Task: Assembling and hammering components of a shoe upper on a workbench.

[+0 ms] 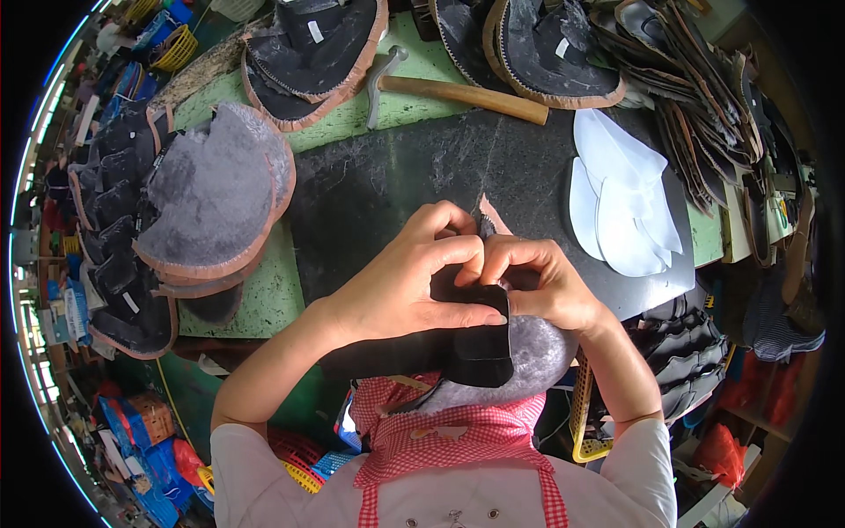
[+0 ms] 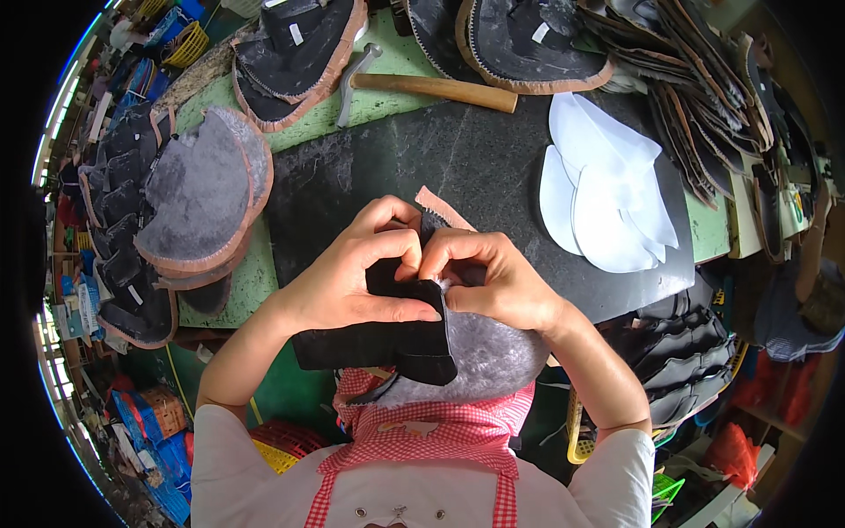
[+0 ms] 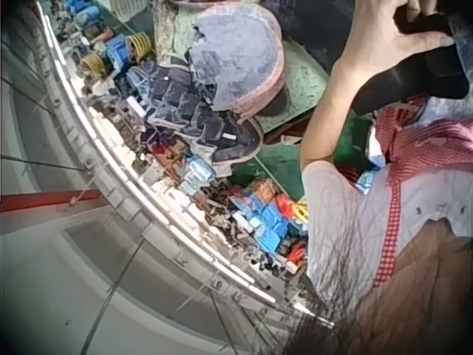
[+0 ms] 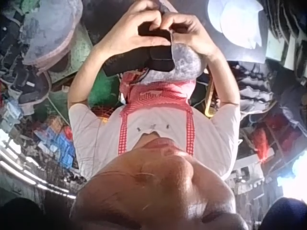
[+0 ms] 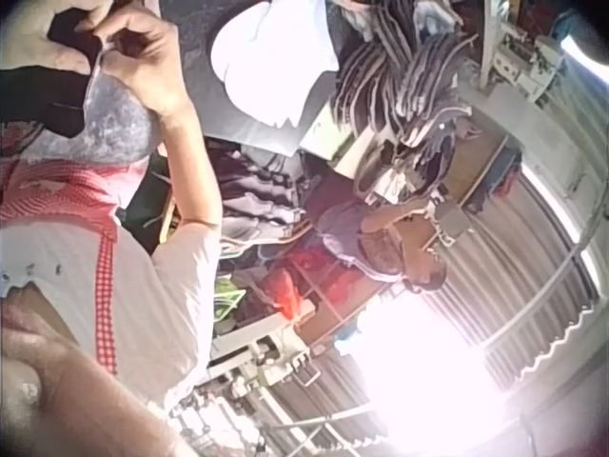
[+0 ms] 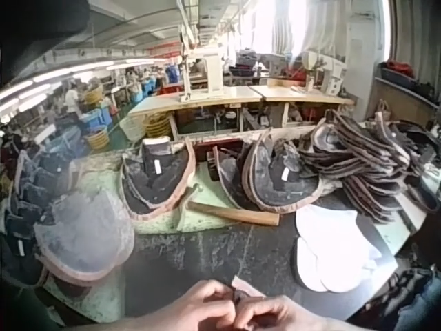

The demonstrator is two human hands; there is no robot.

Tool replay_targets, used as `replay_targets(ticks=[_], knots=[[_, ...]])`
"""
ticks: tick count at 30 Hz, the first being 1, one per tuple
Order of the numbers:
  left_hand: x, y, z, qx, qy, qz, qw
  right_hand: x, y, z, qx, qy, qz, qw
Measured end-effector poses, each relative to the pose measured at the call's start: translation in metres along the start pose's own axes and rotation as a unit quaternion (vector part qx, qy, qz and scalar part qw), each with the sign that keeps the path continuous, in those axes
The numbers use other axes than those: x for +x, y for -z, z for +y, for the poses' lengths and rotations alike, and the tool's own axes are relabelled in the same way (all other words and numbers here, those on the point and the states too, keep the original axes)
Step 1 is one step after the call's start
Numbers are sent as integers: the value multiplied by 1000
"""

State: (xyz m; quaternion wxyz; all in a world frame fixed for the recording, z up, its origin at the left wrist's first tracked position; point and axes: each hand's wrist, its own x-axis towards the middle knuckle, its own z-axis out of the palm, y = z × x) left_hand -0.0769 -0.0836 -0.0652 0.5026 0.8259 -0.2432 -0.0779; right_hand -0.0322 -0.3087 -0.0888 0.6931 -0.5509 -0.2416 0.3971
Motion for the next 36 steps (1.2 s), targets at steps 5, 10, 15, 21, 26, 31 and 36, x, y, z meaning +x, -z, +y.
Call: replay_targets(ticks=[5, 10, 15, 21, 26, 31, 36], knots=[[-10, 16, 10, -146, 148, -18, 978, -1, -4, -9, -73, -24, 106, 991], [-21, 21, -6, -105, 264, 50, 957, 8, -1, -15, -201, -1, 179, 963], [-37, 32, -29, 0, 275, 153, 949, -20, 7, -16, -190, -161, 189, 950], [-37, 11, -27, 383, -17, 162, 909, -14, -6, -12, -210, -186, 217, 935], [-43, -26, -26, 325, 44, 34, 944, -24, -47, 6, -515, 132, 104, 841], [-48, -25, -29, 376, 68, 33, 924, -18, -55, 32, -660, 33, 47, 749], [-46, -8, -47, 423, 124, 231, 867, -12, -42, 28, -673, 34, 71, 736]])
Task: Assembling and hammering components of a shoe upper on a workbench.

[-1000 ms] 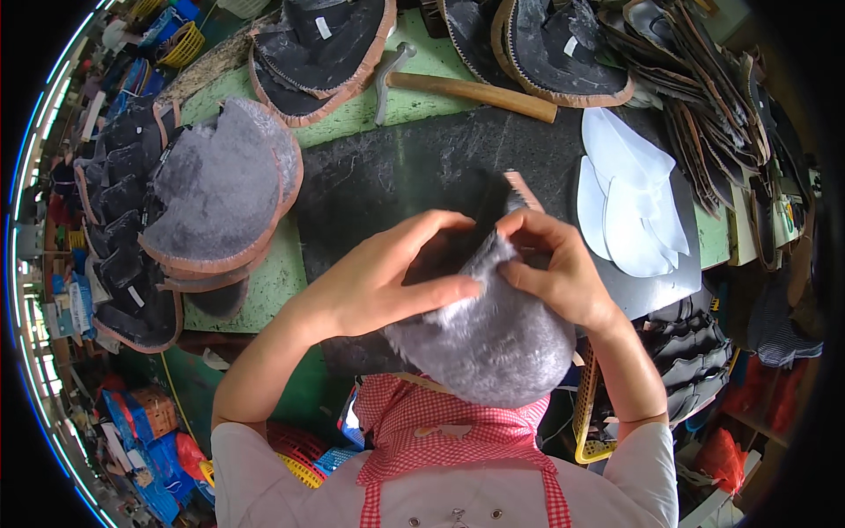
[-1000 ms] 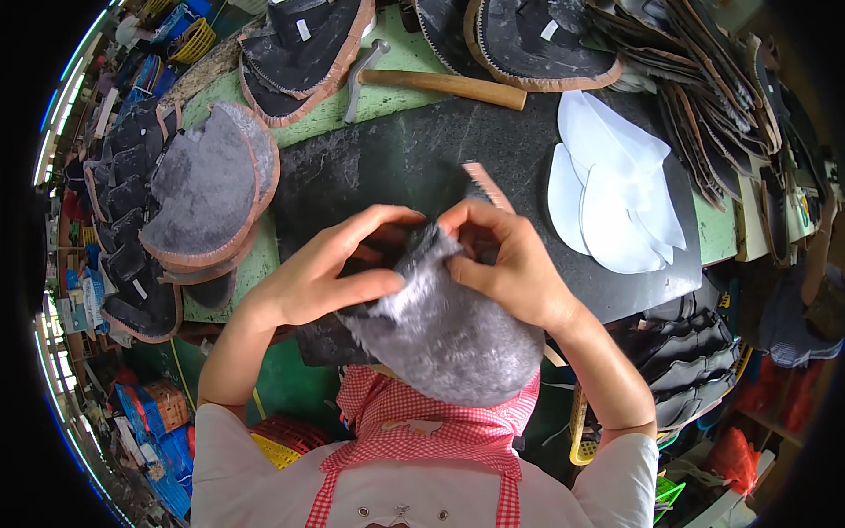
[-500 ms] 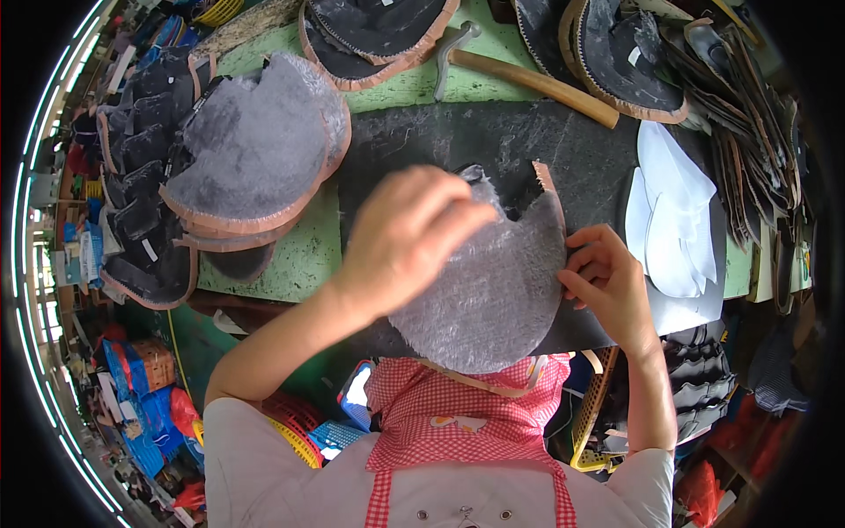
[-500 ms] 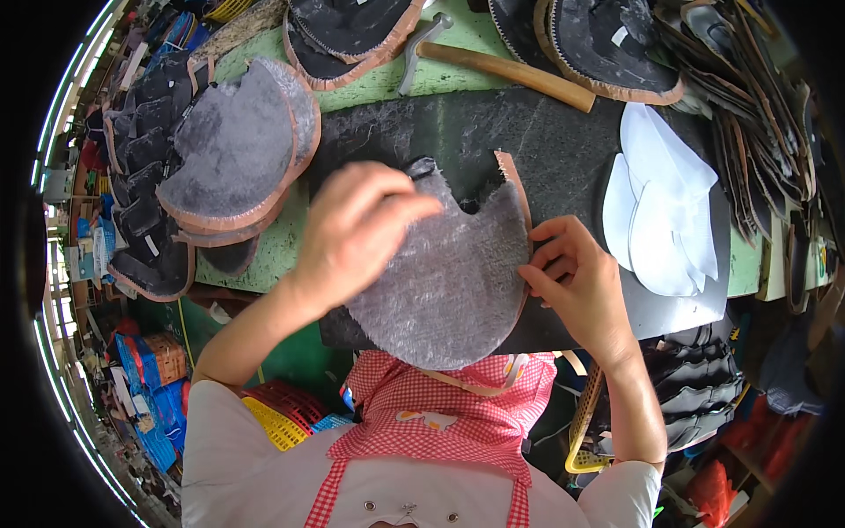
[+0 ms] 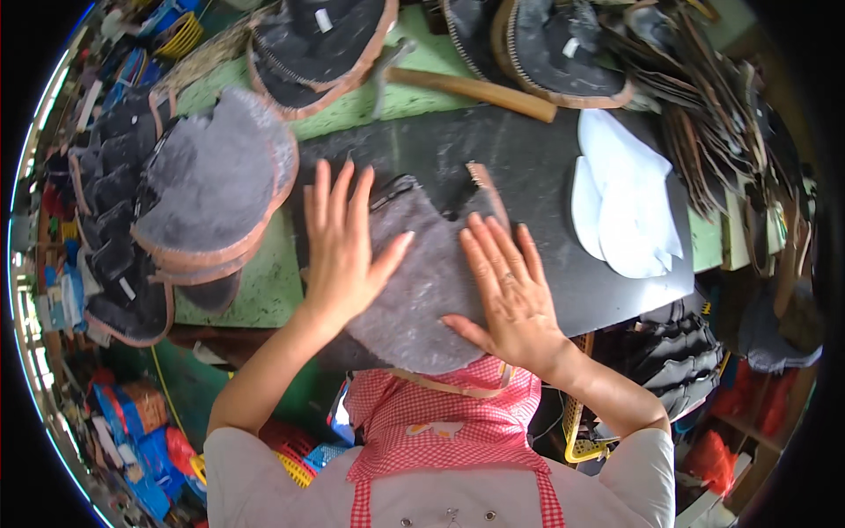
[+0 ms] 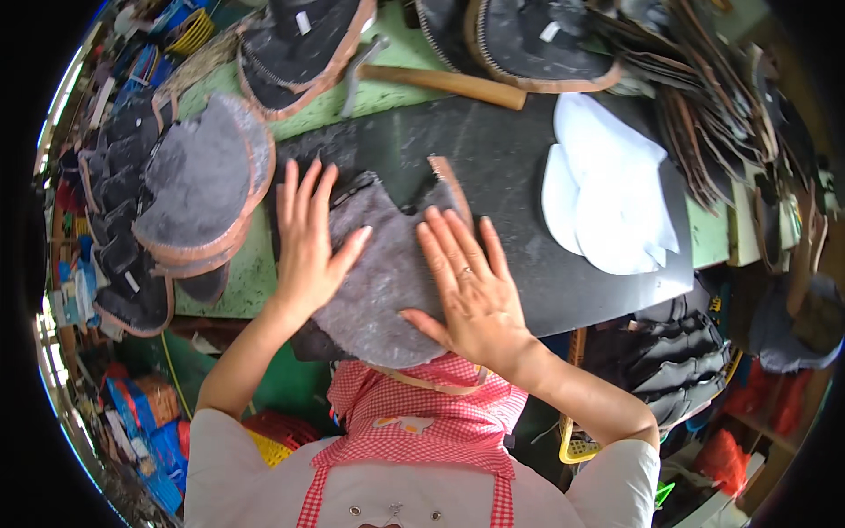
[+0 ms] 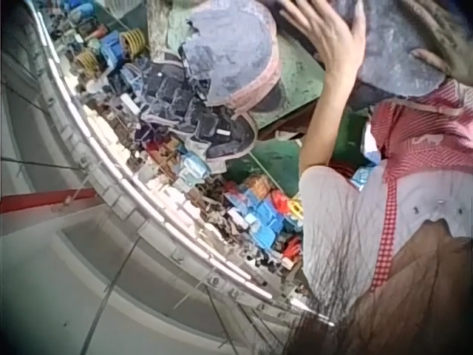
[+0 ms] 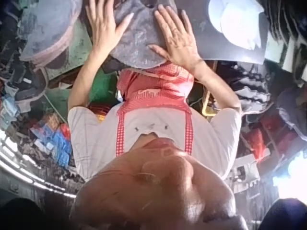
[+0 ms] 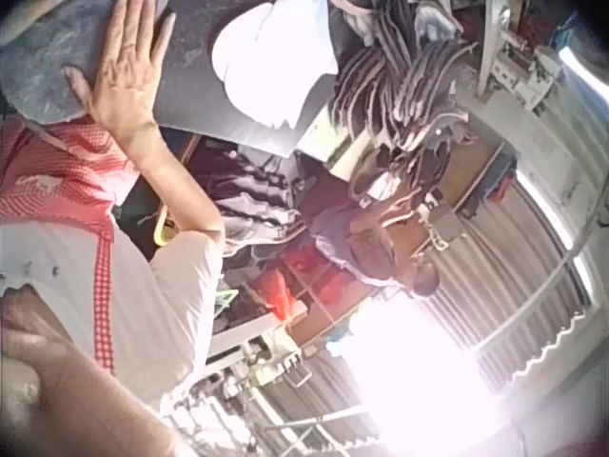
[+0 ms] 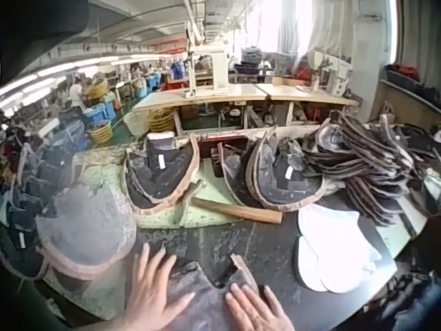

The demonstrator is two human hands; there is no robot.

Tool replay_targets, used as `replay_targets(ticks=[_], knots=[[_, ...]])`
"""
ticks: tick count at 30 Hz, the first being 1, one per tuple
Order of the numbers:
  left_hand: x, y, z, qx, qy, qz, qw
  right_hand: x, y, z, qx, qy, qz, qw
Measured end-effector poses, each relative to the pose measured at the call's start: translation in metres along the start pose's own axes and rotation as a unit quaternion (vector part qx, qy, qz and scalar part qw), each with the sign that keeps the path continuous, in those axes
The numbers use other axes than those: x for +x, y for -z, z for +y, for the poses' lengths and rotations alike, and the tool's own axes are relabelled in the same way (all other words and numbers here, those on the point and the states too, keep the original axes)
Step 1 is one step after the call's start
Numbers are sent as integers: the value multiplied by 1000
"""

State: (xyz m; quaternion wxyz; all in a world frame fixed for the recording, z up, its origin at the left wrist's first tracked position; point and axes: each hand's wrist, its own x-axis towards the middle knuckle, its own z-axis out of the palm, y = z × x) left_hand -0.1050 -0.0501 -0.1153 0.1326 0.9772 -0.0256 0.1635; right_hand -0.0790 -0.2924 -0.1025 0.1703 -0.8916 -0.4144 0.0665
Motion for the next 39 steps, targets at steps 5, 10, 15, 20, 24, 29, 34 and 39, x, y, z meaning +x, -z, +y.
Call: replay_targets(ticks=[5, 10, 15, 20, 24, 29, 34, 39], knots=[[11, 63, -3, -282, 100, 3, 954, -3, 21, 37, 186, 29, 118, 975], [26, 159, -130, -13, 127, 140, 982, -22, 69, 136, 163, -209, 315, 911], [145, 105, -136, -26, -20, 79, 996, -25, 85, 195, -1, -240, 236, 942], [269, 24, -199, 84, 111, 152, 979, 10, 104, 190, 134, -361, 52, 921], [293, 20, -198, 142, 181, 43, 972, -2, 96, 202, 168, -285, 63, 942], [261, 41, -153, -24, -10, 192, 981, -25, 92, 201, 373, -259, 209, 866], [260, 76, -165, -169, -89, 335, 923, -29, 95, 215, 519, -245, 274, 771], [254, 43, -153, -303, -55, -50, 950, -31, 86, 206, 583, -184, 344, 713]])
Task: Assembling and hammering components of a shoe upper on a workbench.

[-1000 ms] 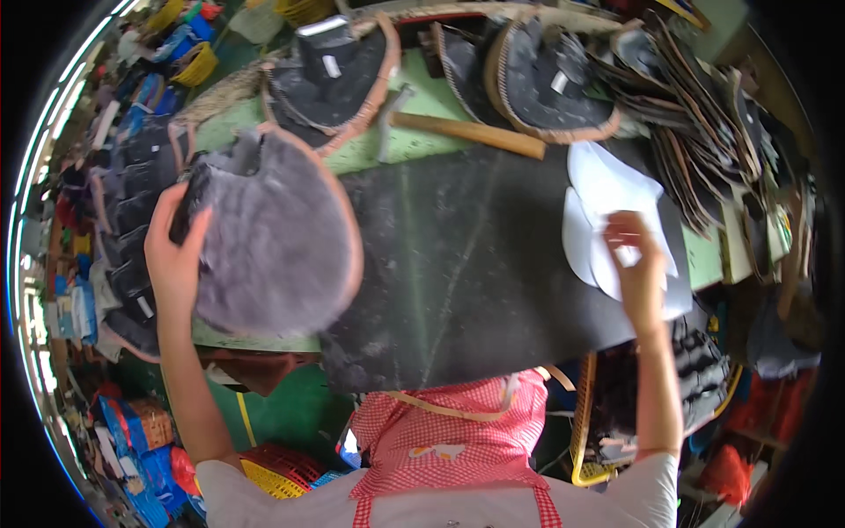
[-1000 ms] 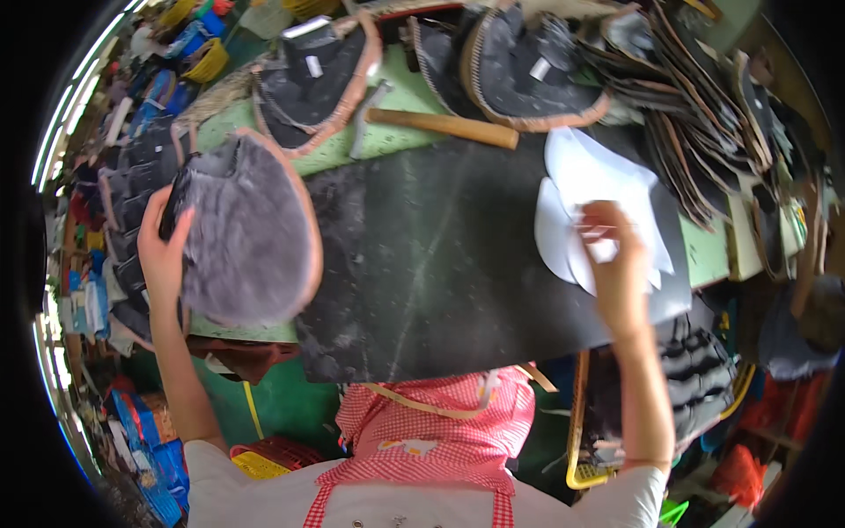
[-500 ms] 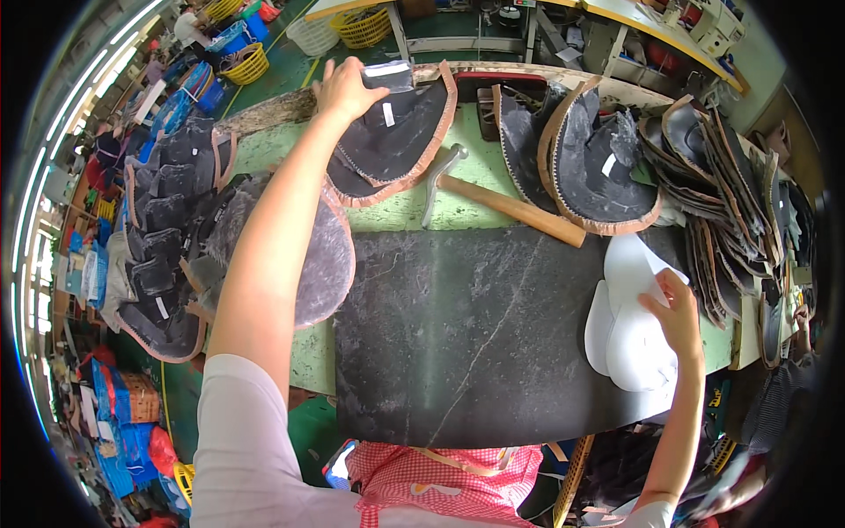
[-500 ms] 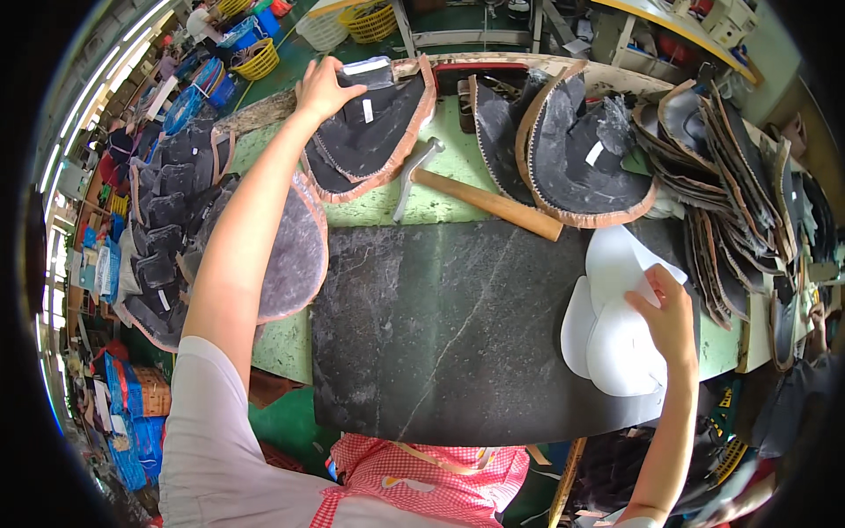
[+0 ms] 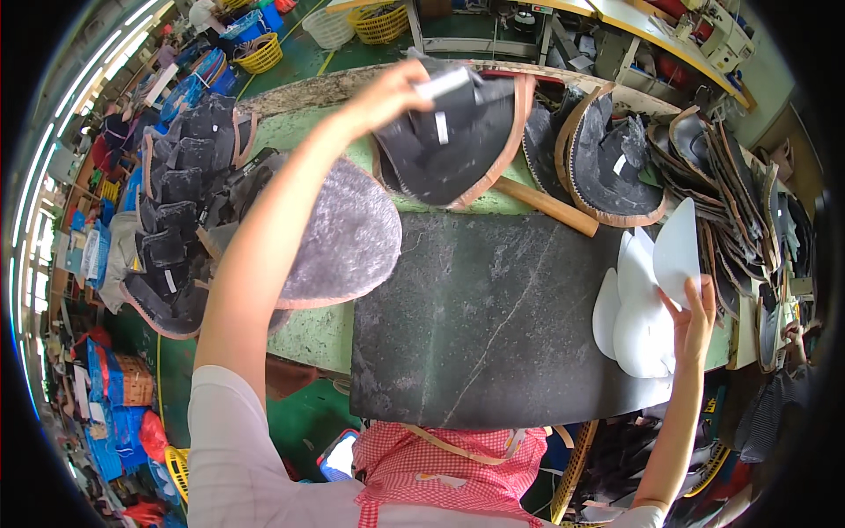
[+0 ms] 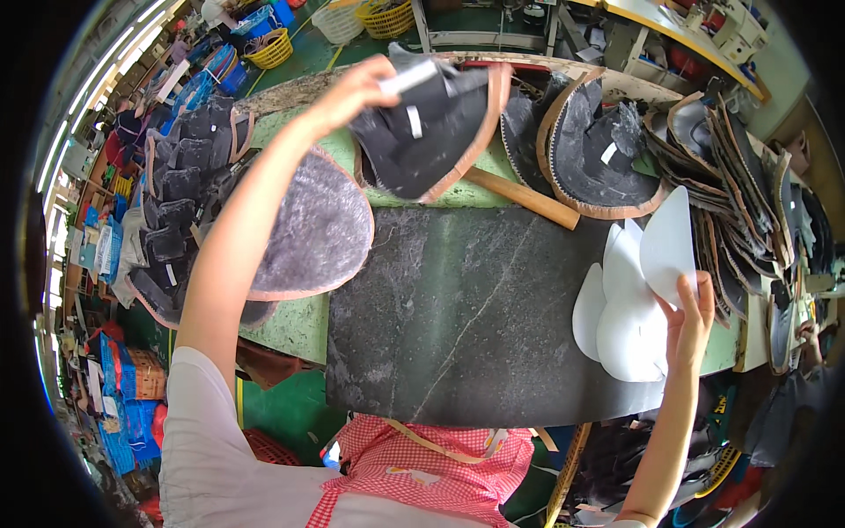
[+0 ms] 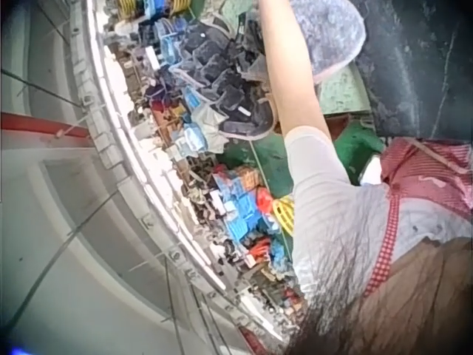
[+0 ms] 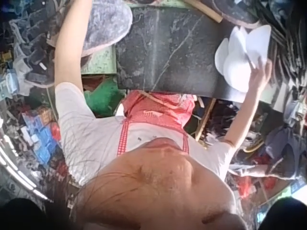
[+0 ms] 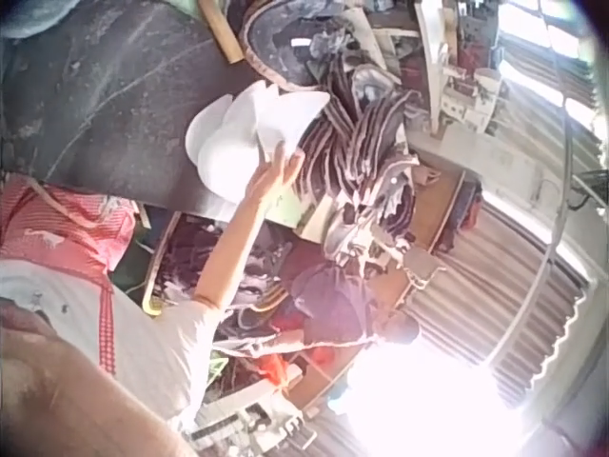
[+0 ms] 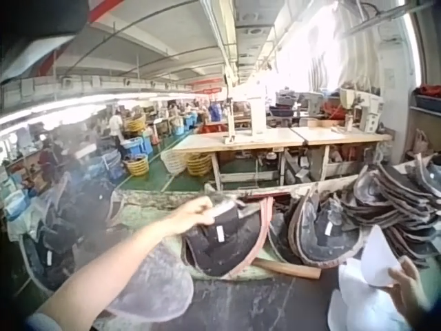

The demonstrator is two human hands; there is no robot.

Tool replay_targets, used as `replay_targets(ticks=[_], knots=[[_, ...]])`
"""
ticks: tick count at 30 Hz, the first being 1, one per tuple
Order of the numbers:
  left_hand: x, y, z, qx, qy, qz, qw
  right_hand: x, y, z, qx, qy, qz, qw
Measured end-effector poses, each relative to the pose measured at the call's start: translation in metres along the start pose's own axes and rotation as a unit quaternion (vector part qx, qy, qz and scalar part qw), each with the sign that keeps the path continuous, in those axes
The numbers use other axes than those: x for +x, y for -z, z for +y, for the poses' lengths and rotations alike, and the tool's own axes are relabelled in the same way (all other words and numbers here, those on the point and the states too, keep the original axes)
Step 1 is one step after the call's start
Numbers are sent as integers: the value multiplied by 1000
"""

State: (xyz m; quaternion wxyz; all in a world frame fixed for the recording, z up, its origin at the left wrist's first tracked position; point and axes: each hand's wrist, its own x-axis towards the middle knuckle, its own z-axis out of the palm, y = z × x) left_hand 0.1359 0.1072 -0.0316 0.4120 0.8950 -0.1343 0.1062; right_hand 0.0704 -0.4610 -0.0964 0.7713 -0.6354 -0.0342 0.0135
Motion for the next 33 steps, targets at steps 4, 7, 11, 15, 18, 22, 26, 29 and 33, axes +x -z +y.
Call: replay_targets(ticks=[4, 7, 11, 15, 18, 22, 26, 29, 33], knots=[[-32, -53, 10, 117, -50, -51, 991, -14, -10, -6, 101, -20, -2, 995], [-29, -36, 57, 33, -105, 186, 976, -17, 2, -9, 172, -59, -6, 983], [-15, -10, 106, -144, -253, 245, 925, -13, 9, 1, 199, -89, 27, 975], [-38, -66, 116, -51, -215, 171, 960, -3, 3, 1, 228, -90, -46, 968], [-103, -108, 138, 117, -143, 38, 982, -20, -51, -19, 130, -111, -53, 984], [-150, -100, 146, 11, -50, -23, 998, -67, -132, -39, -171, -159, -207, 950], [-201, -105, 139, -150, 172, -178, 957, -76, -174, -28, -270, -255, -365, 854], [-219, -113, 132, -176, 228, -193, 938, -76, -174, -18, -345, -273, -396, 806], [-221, -120, 126, -180, 271, -207, 923, -73, -173, -11, -375, -281, -397, 789]])
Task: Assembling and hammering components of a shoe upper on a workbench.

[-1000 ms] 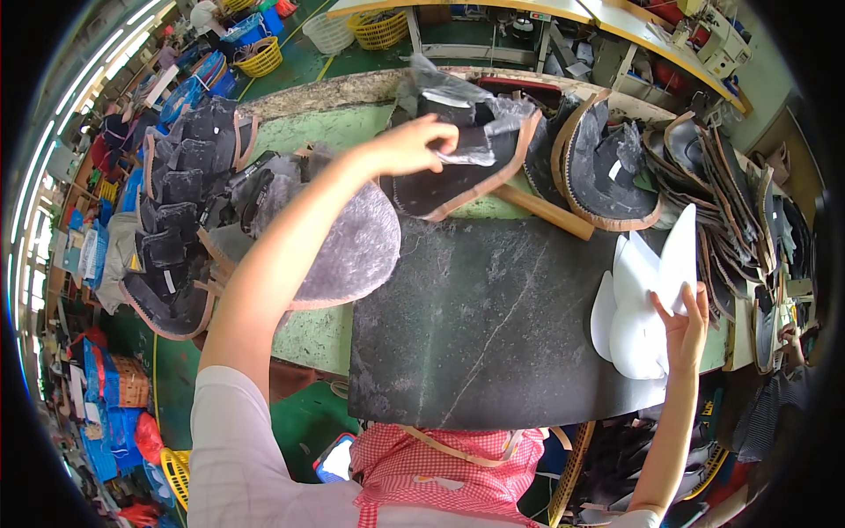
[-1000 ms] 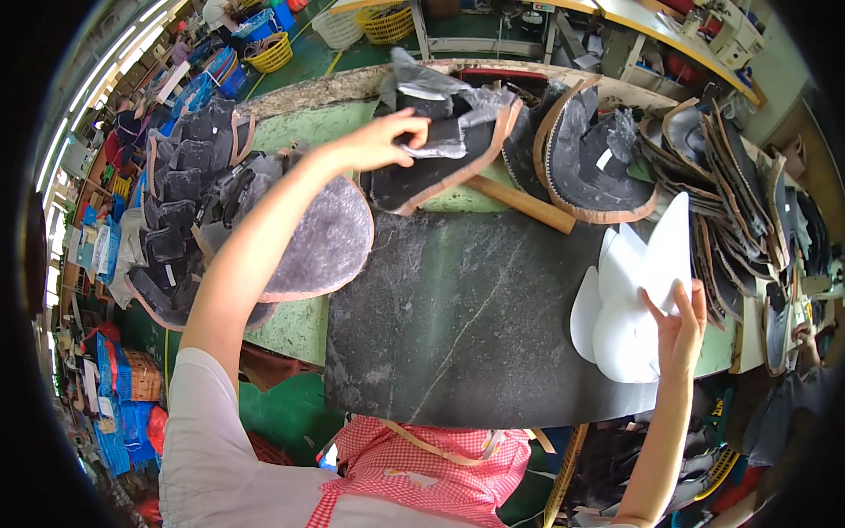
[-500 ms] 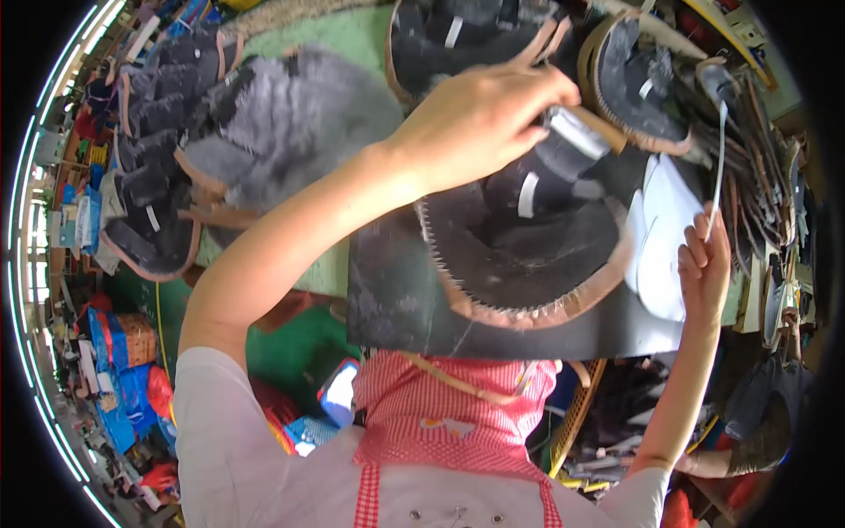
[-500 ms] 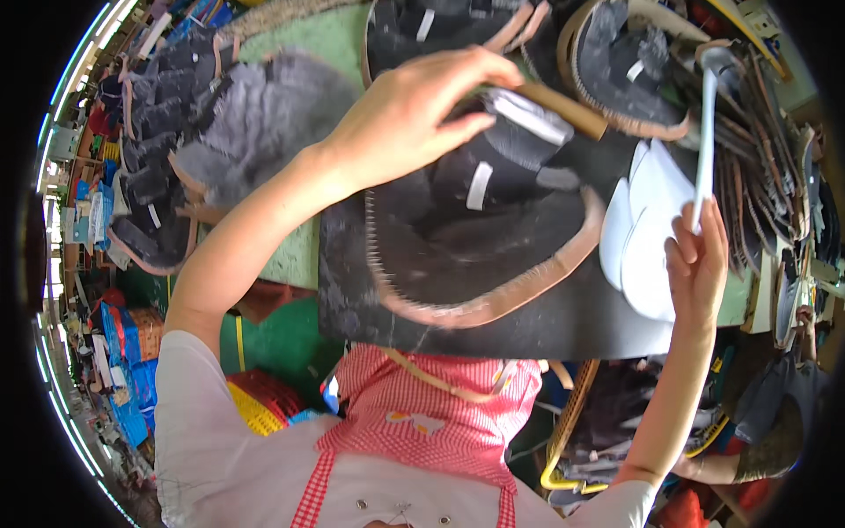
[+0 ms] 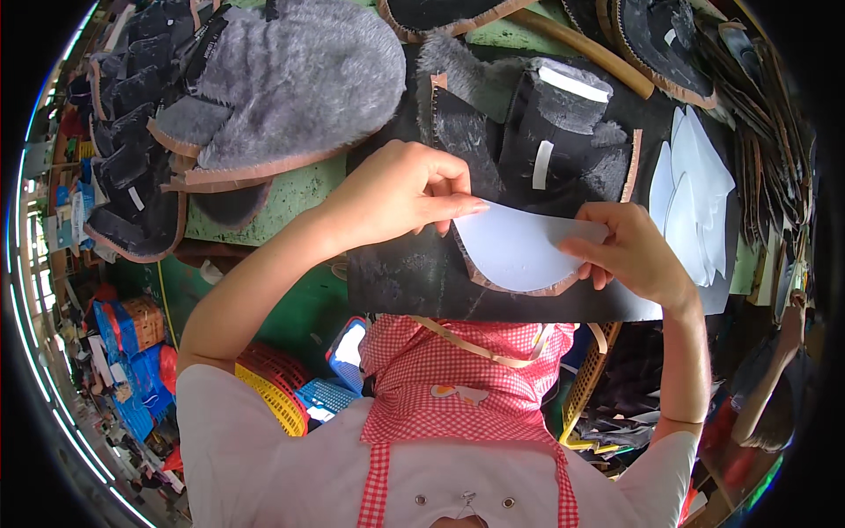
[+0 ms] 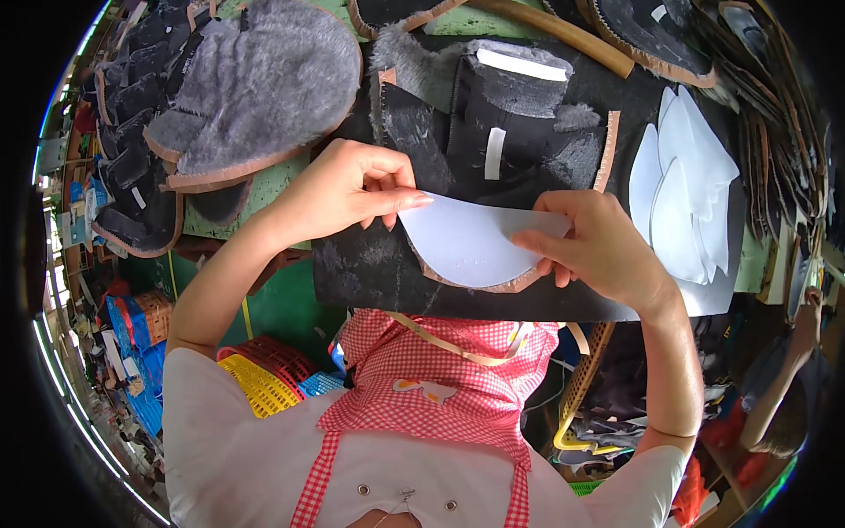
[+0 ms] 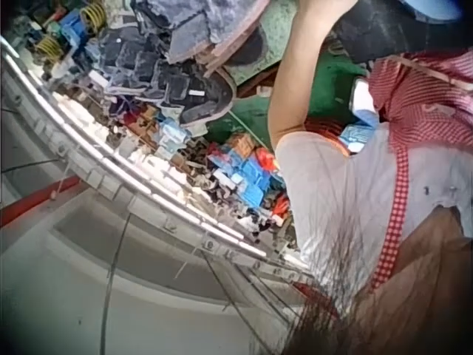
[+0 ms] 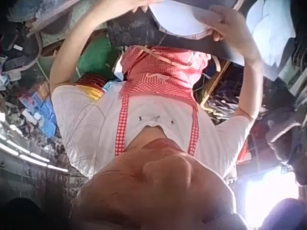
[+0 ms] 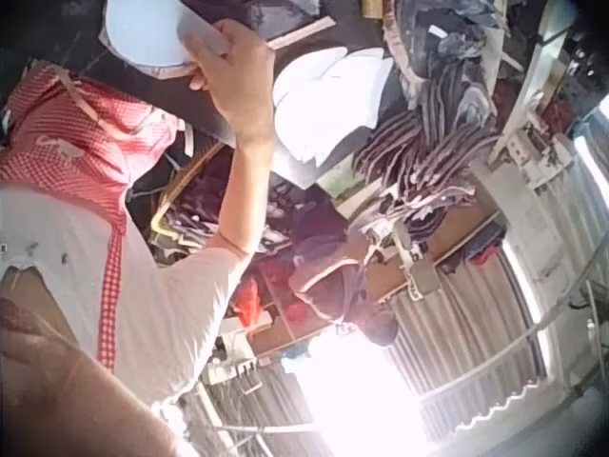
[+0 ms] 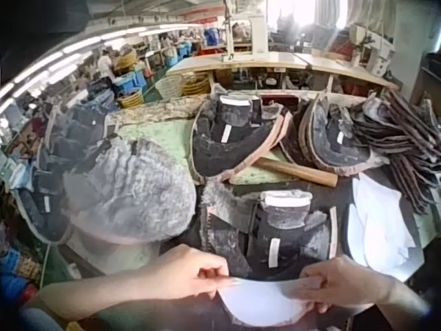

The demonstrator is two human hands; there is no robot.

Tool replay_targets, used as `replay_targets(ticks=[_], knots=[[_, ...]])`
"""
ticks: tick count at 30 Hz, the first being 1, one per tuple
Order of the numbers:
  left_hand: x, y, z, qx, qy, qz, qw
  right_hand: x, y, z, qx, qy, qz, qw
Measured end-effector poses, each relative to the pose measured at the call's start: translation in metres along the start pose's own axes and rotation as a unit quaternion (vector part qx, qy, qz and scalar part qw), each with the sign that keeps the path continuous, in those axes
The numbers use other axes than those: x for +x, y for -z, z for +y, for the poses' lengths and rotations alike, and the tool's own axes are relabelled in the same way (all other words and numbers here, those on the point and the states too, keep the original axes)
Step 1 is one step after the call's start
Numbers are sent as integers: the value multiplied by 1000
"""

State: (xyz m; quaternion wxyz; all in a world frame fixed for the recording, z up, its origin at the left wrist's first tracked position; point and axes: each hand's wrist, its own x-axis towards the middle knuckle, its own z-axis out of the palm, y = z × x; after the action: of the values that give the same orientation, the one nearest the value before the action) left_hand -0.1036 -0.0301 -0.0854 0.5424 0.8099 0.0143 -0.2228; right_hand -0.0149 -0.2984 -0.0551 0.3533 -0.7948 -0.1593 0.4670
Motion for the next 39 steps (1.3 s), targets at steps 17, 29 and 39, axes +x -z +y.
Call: replay_targets(ticks=[17, 29, 39], knots=[[52, 4, 28, -220, -191, 81, 953, 34, 15, 15, 332, 230, 167, 900], [46, -8, 33, -414, -176, 98, 888, 30, 7, 10, 469, 267, 191, 820], [65, -2, 1, -50, -350, 116, 928, 71, 13, 40, 284, 332, 296, 849]])
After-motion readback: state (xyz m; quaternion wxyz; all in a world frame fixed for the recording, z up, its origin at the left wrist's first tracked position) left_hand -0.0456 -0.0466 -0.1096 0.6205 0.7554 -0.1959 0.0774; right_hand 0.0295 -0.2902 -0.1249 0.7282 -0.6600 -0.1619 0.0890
